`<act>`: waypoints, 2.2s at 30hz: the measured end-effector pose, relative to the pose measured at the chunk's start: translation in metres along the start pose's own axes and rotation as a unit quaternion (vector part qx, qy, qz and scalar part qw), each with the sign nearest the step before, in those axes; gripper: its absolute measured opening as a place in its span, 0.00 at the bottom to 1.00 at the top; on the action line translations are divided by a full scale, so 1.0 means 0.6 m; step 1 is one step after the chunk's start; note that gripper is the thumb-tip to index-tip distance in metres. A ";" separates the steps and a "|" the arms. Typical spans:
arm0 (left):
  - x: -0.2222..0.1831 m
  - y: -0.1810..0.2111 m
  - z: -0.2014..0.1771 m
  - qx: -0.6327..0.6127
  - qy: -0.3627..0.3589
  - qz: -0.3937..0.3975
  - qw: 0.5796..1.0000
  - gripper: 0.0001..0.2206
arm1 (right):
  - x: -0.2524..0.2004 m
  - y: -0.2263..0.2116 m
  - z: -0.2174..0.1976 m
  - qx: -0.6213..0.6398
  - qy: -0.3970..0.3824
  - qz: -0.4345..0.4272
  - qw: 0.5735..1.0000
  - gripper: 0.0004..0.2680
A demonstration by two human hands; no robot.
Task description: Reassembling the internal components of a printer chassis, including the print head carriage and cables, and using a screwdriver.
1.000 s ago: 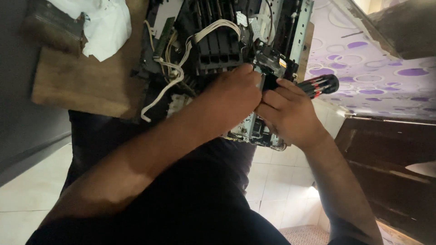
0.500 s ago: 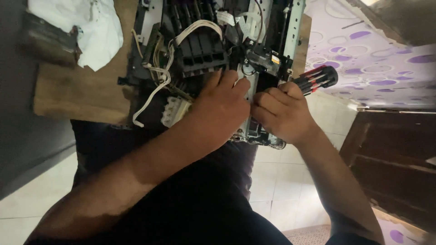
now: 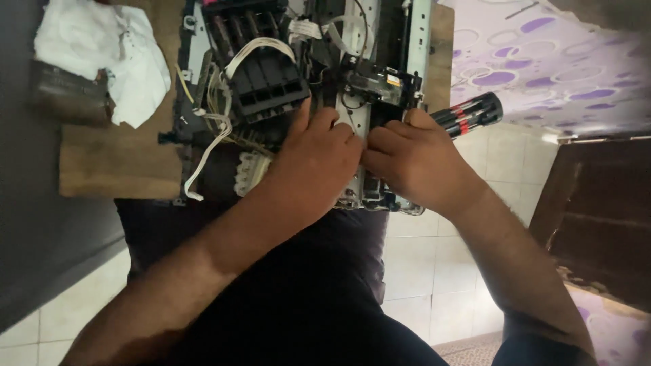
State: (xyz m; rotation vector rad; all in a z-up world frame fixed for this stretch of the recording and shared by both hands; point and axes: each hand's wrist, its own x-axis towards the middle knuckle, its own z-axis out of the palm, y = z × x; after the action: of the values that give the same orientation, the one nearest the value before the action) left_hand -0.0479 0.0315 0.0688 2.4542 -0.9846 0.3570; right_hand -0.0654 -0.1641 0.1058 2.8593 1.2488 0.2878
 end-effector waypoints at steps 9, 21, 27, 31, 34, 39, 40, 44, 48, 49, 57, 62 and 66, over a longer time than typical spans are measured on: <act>-0.010 -0.028 0.051 -0.062 -0.105 0.046 0.991 0.12 | -0.009 0.012 0.006 0.004 -0.001 0.021 1.000 0.09; -0.006 -0.019 0.041 -0.058 -0.088 0.038 0.994 0.17 | -0.002 0.013 0.003 0.061 -0.059 0.038 0.996 0.11; 0.001 -0.020 0.051 -0.052 -0.059 0.050 0.996 0.17 | 0.006 0.019 -0.001 0.128 -0.052 0.045 0.989 0.12; 0.001 -0.021 0.052 -0.045 -0.071 0.054 0.995 0.19 | -0.008 0.020 0.018 0.115 -0.080 0.078 0.987 0.10; 0.007 -0.025 0.054 -0.076 -0.085 0.046 0.992 0.22 | -0.005 0.019 0.011 0.092 -0.082 0.078 0.989 0.09; 0.010 -0.031 0.057 -0.077 -0.117 0.048 0.989 0.25 | -0.006 0.018 0.015 0.103 -0.094 0.102 0.985 0.07; 0.011 -0.033 0.055 -0.077 -0.117 0.050 0.989 0.25 | -0.001 0.015 0.009 0.102 -0.093 0.103 0.985 0.07; 0.013 -0.038 0.048 -0.129 -0.151 0.046 0.979 0.26 | 0.009 0.008 -0.002 0.077 -0.141 0.136 0.978 0.05; 0.012 -0.040 0.045 -0.127 -0.160 0.047 0.978 0.27 | 0.007 0.013 0.009 0.090 -0.168 0.151 0.970 0.05; 0.013 -0.041 0.047 -0.127 -0.160 0.048 0.978 0.27 | 0.010 0.012 0.002 0.089 -0.168 0.151 0.970 0.05; 0.020 -0.034 0.025 -0.127 -0.177 0.040 0.975 0.27 | 0.019 0.003 -0.010 0.091 -0.157 0.158 0.971 0.04; 0.024 -0.037 0.033 -0.133 -0.181 0.037 0.974 0.30 | 0.019 0.011 -0.015 0.116 -0.149 0.142 0.972 0.03; 0.016 -0.034 0.038 -0.105 -0.151 0.039 0.982 0.29 | 0.022 0.018 -0.016 0.139 -0.112 0.109 0.978 0.03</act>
State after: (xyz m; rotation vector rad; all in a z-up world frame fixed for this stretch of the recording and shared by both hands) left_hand -0.0253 0.0274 0.0466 2.3212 -1.1791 -0.0964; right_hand -0.0506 -0.1624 0.1183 3.1535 1.0079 -0.2228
